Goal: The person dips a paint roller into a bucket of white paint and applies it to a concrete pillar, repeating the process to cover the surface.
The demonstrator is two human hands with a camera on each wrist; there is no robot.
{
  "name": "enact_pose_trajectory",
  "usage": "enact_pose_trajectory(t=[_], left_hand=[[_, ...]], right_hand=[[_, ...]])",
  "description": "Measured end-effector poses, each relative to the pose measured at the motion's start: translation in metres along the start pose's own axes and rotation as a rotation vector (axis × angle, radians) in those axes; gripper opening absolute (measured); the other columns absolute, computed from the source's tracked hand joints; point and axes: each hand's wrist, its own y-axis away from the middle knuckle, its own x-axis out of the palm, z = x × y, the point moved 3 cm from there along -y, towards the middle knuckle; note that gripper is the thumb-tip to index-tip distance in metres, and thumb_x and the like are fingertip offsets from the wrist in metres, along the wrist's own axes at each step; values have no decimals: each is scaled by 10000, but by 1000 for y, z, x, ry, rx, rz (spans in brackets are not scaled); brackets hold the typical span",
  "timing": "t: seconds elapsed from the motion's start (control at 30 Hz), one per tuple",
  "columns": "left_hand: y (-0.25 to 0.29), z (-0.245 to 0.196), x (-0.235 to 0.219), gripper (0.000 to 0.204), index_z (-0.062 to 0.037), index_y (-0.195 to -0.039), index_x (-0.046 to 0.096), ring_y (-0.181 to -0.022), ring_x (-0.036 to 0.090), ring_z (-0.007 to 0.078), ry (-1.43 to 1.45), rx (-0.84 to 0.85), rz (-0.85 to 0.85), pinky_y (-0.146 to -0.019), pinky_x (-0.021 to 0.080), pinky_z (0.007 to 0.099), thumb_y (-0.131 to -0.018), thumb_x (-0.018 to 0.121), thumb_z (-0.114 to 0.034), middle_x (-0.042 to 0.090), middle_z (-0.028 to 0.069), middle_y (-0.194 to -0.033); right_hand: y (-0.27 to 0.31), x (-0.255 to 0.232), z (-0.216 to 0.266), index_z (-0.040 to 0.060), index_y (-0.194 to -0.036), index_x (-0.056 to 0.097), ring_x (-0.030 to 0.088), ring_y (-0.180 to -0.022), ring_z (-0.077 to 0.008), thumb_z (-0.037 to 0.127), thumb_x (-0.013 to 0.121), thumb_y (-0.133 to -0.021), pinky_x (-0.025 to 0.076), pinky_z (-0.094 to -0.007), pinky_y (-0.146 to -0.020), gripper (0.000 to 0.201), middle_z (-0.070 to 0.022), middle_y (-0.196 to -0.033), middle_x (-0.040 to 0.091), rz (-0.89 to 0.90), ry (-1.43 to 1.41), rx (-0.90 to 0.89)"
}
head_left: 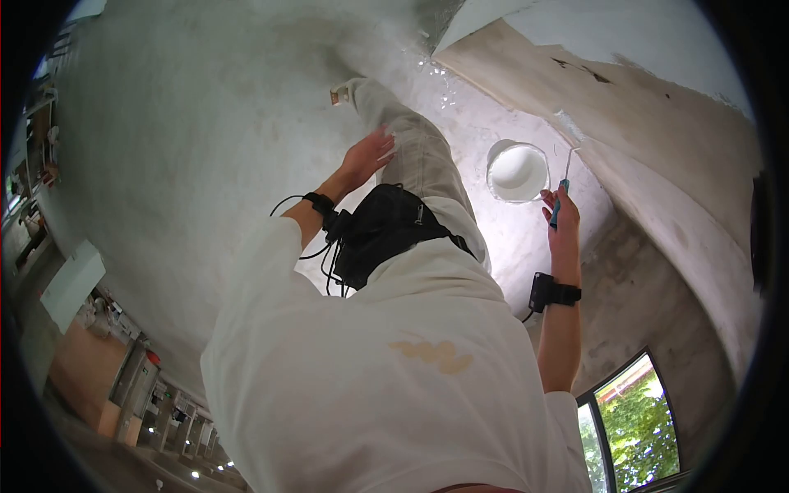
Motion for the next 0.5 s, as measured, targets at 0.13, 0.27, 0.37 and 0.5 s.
enact_pose_trajectory(t=[0.13,0.27,0.37,0.5], left_hand=[[2,-18,-16,474,-80,-1424,327,-1187,508,304,63,187,-135,-1039,405,404,-1017,315,-322,484,187,-1323],[1,-20,-23,482,-58,-1394,355,-1139,535,285,-50,173,-236,-1015,422,401,-1014,322,-352,538,174,-1241],[-1,-17,-20,510,-34,-1374,368,-1108,553,270,-168,85,-174,-991,432,394,-1007,340,-388,561,167,-1191],[-4,-16,-17,513,-80,-1386,362,-1113,550,256,-408,14,-124,-988,426,389,-1006,344,-423,568,156,-1188]], right_hand=[[3,1,-5,169,-843,533,575,-977,-128,368,552,-939,346,-327,-850,222,-35,-940,688,-6,-9,-1],[2,1,-6,166,-857,537,584,-964,-135,378,551,-939,361,-336,-855,228,-41,-930,691,-21,-12,-10],[-1,-1,-9,160,-870,538,593,-951,-139,383,549,-940,378,-342,-859,234,-44,-925,691,-24,-20,-33],[-7,-3,-15,130,-945,568,597,-952,-137,388,539,-946,392,-349,-860,260,-44,-928,691,-30,-23,-51]])
